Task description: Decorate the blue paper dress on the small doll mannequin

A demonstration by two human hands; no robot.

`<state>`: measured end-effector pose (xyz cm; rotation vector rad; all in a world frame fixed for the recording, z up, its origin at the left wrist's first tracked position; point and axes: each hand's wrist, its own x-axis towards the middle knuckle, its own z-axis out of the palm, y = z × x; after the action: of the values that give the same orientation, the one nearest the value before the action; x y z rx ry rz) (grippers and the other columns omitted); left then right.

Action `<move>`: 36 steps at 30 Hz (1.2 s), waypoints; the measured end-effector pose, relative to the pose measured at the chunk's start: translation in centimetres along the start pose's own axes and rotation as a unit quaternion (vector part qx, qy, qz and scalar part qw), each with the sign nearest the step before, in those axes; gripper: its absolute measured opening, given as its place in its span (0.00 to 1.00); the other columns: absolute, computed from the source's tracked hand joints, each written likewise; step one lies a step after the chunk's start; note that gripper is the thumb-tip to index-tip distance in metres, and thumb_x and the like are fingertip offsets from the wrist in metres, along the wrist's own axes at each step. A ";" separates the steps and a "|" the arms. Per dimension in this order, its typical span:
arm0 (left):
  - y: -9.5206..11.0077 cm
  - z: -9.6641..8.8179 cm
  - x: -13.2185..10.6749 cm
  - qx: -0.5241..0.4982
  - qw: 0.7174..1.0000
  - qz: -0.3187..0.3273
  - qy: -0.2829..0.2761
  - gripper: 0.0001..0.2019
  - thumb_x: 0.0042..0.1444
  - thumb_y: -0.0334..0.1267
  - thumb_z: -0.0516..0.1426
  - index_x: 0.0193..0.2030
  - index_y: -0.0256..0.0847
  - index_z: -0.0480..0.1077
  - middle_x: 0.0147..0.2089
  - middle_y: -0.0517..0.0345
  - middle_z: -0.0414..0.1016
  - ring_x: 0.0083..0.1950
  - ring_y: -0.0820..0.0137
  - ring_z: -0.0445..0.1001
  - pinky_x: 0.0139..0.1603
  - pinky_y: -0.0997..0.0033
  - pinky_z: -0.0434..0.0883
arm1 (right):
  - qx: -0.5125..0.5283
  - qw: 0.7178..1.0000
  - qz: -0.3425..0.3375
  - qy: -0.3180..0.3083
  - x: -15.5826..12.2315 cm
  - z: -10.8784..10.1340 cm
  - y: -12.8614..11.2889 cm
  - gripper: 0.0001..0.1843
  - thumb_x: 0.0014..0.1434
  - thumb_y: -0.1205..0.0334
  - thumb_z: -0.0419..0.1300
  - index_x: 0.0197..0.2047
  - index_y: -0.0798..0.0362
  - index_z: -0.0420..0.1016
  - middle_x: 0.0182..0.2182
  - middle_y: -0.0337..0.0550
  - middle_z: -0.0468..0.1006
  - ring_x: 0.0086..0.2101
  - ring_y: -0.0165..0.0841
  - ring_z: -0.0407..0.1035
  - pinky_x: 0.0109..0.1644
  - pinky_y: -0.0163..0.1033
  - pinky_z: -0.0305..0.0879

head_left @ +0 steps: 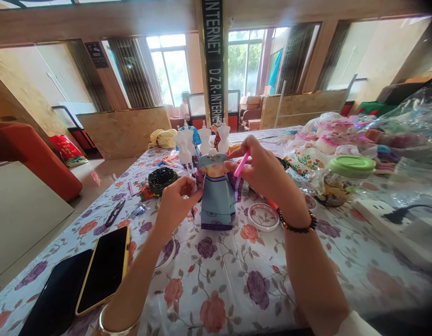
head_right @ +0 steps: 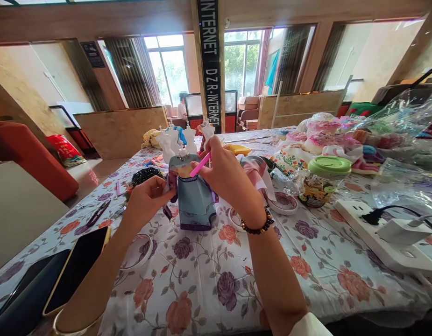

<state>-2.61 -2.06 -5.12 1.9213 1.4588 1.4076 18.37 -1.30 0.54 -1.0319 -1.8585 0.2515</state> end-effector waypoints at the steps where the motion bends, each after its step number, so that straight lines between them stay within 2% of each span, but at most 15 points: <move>1: 0.3 0.2 -0.3 0.037 0.999 0.005 0.024 0.09 0.47 0.34 0.60 0.26 0.41 0.62 0.24 0.67 0.61 0.26 0.77 0.60 0.29 0.76 0.58 | -0.001 1.000 -0.001 -0.001 0.0 0.0 0.0 0.18 0.55 0.63 0.63 0.33 0.49 0.52 0.38 0.43 0.78 0.32 0.32 0.69 0.37 0.41 0.63; 5: 1.4 1.7 -1.7 0.169 0.979 0.026 0.114 0.06 0.50 0.30 0.57 0.28 0.42 0.62 0.26 0.66 0.64 0.24 0.76 0.59 0.29 0.74 0.56 | -0.006 1.000 0.001 -0.006 -0.1 0.0 -0.3 0.17 0.55 0.63 0.62 0.33 0.49 0.52 0.38 0.43 0.78 0.33 0.32 0.69 0.38 0.41 0.64; 8: 1.5 3.1 -2.8 0.258 0.956 0.036 0.133 0.04 0.54 0.30 0.55 0.31 0.42 0.64 0.32 0.61 0.69 0.27 0.72 0.64 0.31 0.72 0.56 | -0.009 1.000 0.000 -0.007 -0.2 -0.1 -0.5 0.17 0.55 0.62 0.62 0.33 0.49 0.53 0.38 0.44 0.77 0.34 0.33 0.70 0.38 0.42 0.64; 10: 1.3 4.1 -3.5 0.314 0.940 0.040 0.127 0.03 0.57 0.31 0.53 0.34 0.42 0.66 0.34 0.57 0.70 0.29 0.69 0.66 0.31 0.70 0.56 | -0.010 1.000 -0.004 -0.007 -0.2 -0.1 -0.6 0.16 0.55 0.61 0.62 0.33 0.49 0.54 0.39 0.44 0.77 0.35 0.34 0.70 0.39 0.42 0.65; 14: 0.8 5.4 -5.1 0.396 0.913 0.056 0.079 0.08 0.61 0.32 0.49 0.41 0.42 0.69 0.36 0.52 0.71 0.29 0.65 0.69 0.29 0.68 0.56 | -0.010 1.000 -0.009 -0.010 -0.3 -0.1 -0.7 0.15 0.57 0.60 0.61 0.34 0.49 0.54 0.39 0.44 0.77 0.35 0.34 0.70 0.39 0.42 0.65; 19: 0.2 6.0 -6.9 0.421 0.903 0.081 0.006 0.11 0.62 0.31 0.47 0.37 0.41 0.70 0.35 0.50 0.73 0.30 0.65 0.71 0.30 0.67 0.58 | 0.002 1.000 -0.008 -0.013 -0.4 -0.1 -0.3 0.17 0.56 0.58 0.63 0.34 0.49 0.54 0.38 0.43 0.77 0.34 0.33 0.70 0.39 0.42 0.66; 21: 0.0 6.0 -7.4 0.405 0.910 0.084 -0.021 0.11 0.62 0.32 0.48 0.36 0.41 0.70 0.35 0.50 0.75 0.29 0.65 0.71 0.30 0.67 0.57 | 0.000 1.000 -0.006 -0.014 -0.4 -0.3 0.1 0.16 0.56 0.58 0.62 0.34 0.50 0.55 0.38 0.43 0.77 0.34 0.33 0.70 0.38 0.42 0.65; 24: -0.5 5.6 -7.8 0.344 0.935 0.074 -0.040 0.08 0.62 0.38 0.52 0.35 0.42 0.71 0.35 0.52 0.76 0.27 0.67 0.70 0.29 0.68 0.55 | -0.036 0.999 0.016 -0.008 -0.4 -0.8 0.9 0.13 0.56 0.60 0.61 0.36 0.50 0.57 0.37 0.42 0.77 0.32 0.33 0.69 0.34 0.41 0.63; 27: -0.9 4.6 -7.4 0.256 0.966 0.043 -0.021 0.11 0.61 0.45 0.53 0.32 0.42 0.70 0.33 0.55 0.76 0.26 0.69 0.68 0.30 0.70 0.56 | -0.084 0.996 0.025 -0.004 -0.6 -1.7 1.5 0.10 0.54 0.66 0.59 0.33 0.50 0.58 0.30 0.41 0.75 0.28 0.32 0.65 0.31 0.39 0.59; 31: -1.6 3.0 -5.7 0.112 0.993 -0.026 0.025 0.14 0.59 0.48 0.54 0.28 0.42 0.68 0.27 0.58 0.73 0.27 0.70 0.69 0.32 0.70 0.61 | -0.140 0.987 0.035 -0.065 -1.0 -2.6 2.4 0.10 0.54 0.69 0.57 0.28 0.51 0.58 0.22 0.38 0.68 0.24 0.29 0.59 0.28 0.39 0.54; 34: -2.3 2.2 -4.3 -0.024 0.992 -0.108 0.059 0.15 0.53 0.51 0.58 0.34 0.41 0.69 0.31 0.58 0.73 0.29 0.70 0.71 0.32 0.71 0.65 | -0.155 0.982 0.054 -0.090 -1.4 -2.6 3.4 0.10 0.54 0.69 0.57 0.28 0.50 0.57 0.22 0.37 0.68 0.24 0.30 0.59 0.30 0.38 0.54; 36: -2.9 1.9 -3.5 -0.132 0.974 -0.171 0.067 0.21 0.47 0.55 0.62 0.40 0.40 0.68 0.35 0.57 0.74 0.31 0.71 0.71 0.32 0.72 0.66 | -0.156 0.983 0.055 -0.085 -1.8 -2.2 4.3 0.12 0.54 0.65 0.59 0.27 0.50 0.56 0.21 0.37 0.68 0.25 0.30 0.61 0.31 0.38 0.55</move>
<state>-2.38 -3.34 -9.84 1.3630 1.4872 1.4993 22.84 -0.53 -1.93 -1.3665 -2.0397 0.1161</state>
